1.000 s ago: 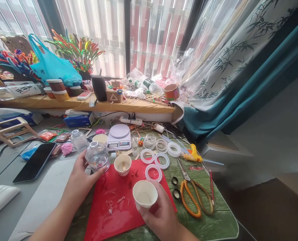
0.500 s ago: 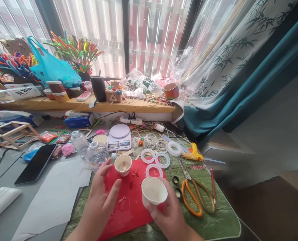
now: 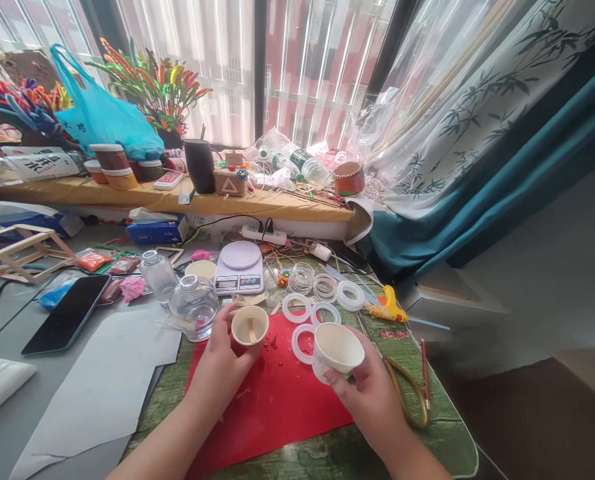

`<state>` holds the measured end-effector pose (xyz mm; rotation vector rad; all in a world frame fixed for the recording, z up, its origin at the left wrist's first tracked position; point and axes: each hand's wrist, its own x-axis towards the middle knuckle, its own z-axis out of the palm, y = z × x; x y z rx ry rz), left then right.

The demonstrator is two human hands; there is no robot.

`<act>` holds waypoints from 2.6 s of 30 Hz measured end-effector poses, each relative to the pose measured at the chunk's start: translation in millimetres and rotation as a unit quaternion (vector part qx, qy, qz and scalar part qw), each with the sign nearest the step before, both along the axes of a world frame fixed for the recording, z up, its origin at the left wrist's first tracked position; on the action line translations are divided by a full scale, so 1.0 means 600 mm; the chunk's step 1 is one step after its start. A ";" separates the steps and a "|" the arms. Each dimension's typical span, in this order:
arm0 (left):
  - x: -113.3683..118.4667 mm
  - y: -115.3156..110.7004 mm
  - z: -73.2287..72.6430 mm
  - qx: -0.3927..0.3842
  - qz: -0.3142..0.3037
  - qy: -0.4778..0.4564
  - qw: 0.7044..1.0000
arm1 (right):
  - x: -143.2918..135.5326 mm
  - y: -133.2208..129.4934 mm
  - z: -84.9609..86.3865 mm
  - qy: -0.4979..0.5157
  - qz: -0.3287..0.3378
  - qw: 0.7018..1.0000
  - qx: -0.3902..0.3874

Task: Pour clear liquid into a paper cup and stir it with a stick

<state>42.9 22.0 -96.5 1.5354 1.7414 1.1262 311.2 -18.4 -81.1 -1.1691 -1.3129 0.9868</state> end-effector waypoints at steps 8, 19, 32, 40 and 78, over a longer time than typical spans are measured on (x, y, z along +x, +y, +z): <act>0.011 -0.032 0.008 0.010 -0.151 -0.083 0.985 | 0.008 0.029 0.059 -0.129 0.052 0.990 0.003; 0.015 -0.051 0.025 -0.014 -0.207 -0.131 0.970 | -0.010 0.071 0.196 -0.449 0.286 0.833 0.149; 0.020 -0.053 0.029 -0.020 -0.213 -0.100 0.972 | -0.063 0.089 0.233 -0.610 0.328 0.660 0.292; 0.020 -0.054 0.020 -0.027 -0.227 -0.088 0.969 | -0.069 0.094 0.235 -0.647 0.328 0.605 0.329; 0.023 -0.057 0.035 -0.075 -0.226 -0.105 0.966 | -0.075 0.108 0.303 -0.651 0.275 0.530 0.469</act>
